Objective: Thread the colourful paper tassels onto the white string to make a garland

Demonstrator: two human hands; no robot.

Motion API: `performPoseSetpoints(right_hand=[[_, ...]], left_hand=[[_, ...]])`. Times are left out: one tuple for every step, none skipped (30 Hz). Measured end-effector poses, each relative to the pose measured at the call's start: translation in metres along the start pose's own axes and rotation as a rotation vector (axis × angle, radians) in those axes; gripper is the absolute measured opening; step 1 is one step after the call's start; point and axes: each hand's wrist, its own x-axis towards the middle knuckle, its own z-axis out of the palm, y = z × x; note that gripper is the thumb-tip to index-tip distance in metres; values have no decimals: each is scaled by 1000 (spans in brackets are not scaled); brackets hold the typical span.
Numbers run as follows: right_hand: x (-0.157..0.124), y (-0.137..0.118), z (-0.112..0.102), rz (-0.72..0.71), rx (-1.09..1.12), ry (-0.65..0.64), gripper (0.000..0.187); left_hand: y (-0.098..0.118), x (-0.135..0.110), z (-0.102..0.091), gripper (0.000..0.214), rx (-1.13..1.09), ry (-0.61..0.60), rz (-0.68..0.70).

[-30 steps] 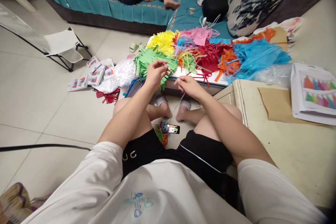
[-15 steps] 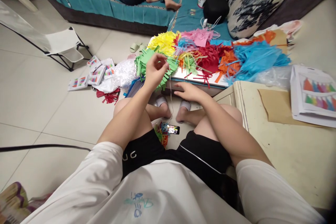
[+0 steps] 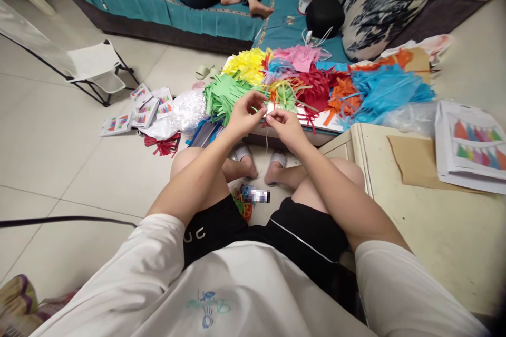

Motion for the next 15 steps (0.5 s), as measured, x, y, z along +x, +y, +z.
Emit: performPoseSetpoints(right_hand=[[0, 0, 1, -6, -22, -16, 34], [-1, -1, 1, -13, -39, -30, 34], [-1, 0, 2, -17, -45, -42, 34], [-1, 1, 3, -18, -40, -46, 33], [-1, 2, 4, -21, -28, -38, 32], [0, 3, 5, -26, -18, -19, 32], [0, 4, 6, -35, -14, 4, 31], [0, 5, 6, -45, -18, 27, 30], [1, 6, 5, -52, -25, 45, 29], [1, 7, 5, -54, -31, 54, 29], [1, 7, 4, -50, -32, 52, 30], [0, 6, 3, -43, -29, 44, 30], [0, 6, 2, -36, -27, 37, 31], [-1, 5, 2, -31, -30, 33, 32], [-2, 4, 1, -28, -38, 31, 33]], left_hand=[[0, 0, 1, 50, -23, 10, -10], [-1, 0, 1, 50, -45, 19, -19], [-1, -1, 2, 51, -63, 23, -27], [-1, -1, 2, 52, -77, 19, -35], [-1, -1, 3, 52, -87, 6, -44], [0, -2, 4, 53, -95, -12, -53], [0, -2, 4, 53, -102, -32, -63], [0, -3, 5, 54, -109, -46, -74], [1, -3, 6, 55, -116, -55, -84], [2, -3, 6, 56, -122, -56, -93], [3, -3, 6, 56, -129, -51, -102], [4, -3, 6, 55, -136, -44, -112], [5, -3, 6, 55, -142, -36, -120], [6, -3, 6, 54, -147, -28, -126], [7, -3, 6, 54, -149, -20, -129]])
